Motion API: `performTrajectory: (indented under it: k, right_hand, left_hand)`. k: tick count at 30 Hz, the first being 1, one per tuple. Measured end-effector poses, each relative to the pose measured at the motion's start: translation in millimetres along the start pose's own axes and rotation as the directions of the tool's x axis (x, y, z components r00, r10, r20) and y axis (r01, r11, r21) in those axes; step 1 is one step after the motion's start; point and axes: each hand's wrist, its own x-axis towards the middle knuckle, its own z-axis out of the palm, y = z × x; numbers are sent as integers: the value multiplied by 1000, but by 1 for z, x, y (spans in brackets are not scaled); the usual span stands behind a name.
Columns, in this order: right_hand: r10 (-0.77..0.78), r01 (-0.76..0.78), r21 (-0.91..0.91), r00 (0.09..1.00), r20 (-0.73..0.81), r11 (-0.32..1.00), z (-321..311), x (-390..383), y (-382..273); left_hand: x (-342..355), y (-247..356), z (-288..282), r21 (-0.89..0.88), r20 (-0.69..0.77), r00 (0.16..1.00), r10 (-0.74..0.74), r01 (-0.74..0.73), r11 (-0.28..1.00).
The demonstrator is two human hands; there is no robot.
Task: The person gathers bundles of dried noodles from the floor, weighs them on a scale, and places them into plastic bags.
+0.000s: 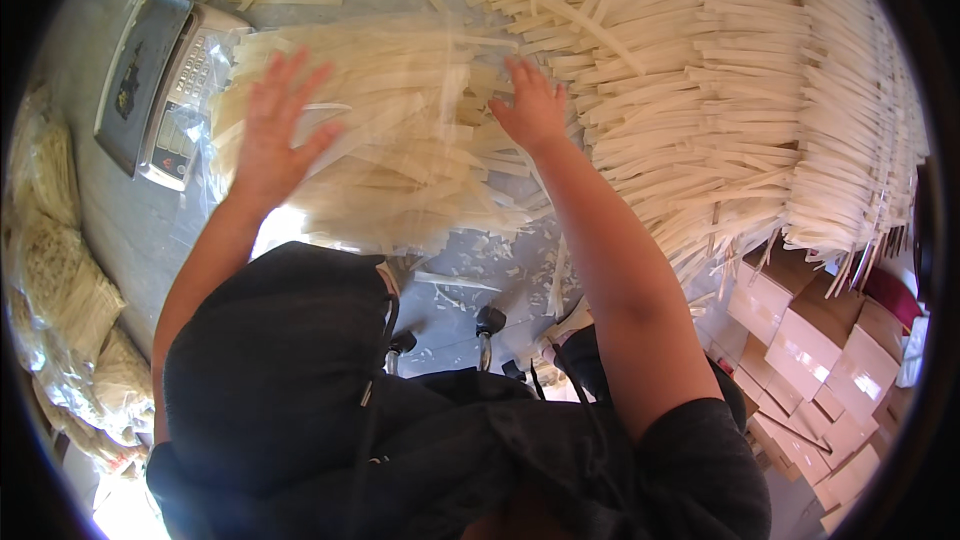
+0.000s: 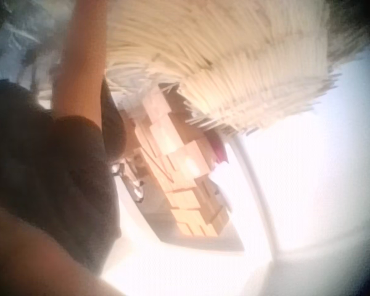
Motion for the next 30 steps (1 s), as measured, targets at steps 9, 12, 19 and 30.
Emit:
performTrajectory:
  k: [9, 12, 19, 30]
  right_hand:
    - [255, -583, 701, 812, 526, 410, -73, -60, 105]
    - [408, -519, 853, 789, 459, 45, -126, -50, 75]
    - [296, -464, 310, 837, 460, 830, -61, -75, 62]
    - [184, -375, 197, 768, 613, 906, -11, -126, 99]
  left_hand:
    - [-15, 22, 12, 75, 73, 991, 113, -118, 990]
    - [0, 55, 12, -180, 81, 982, 169, -152, 972]
    - [6, 59, 65, -194, 176, 976, 125, -90, 977]
    - [-15, 9, 29, -735, 346, 899, -268, 437, 519]
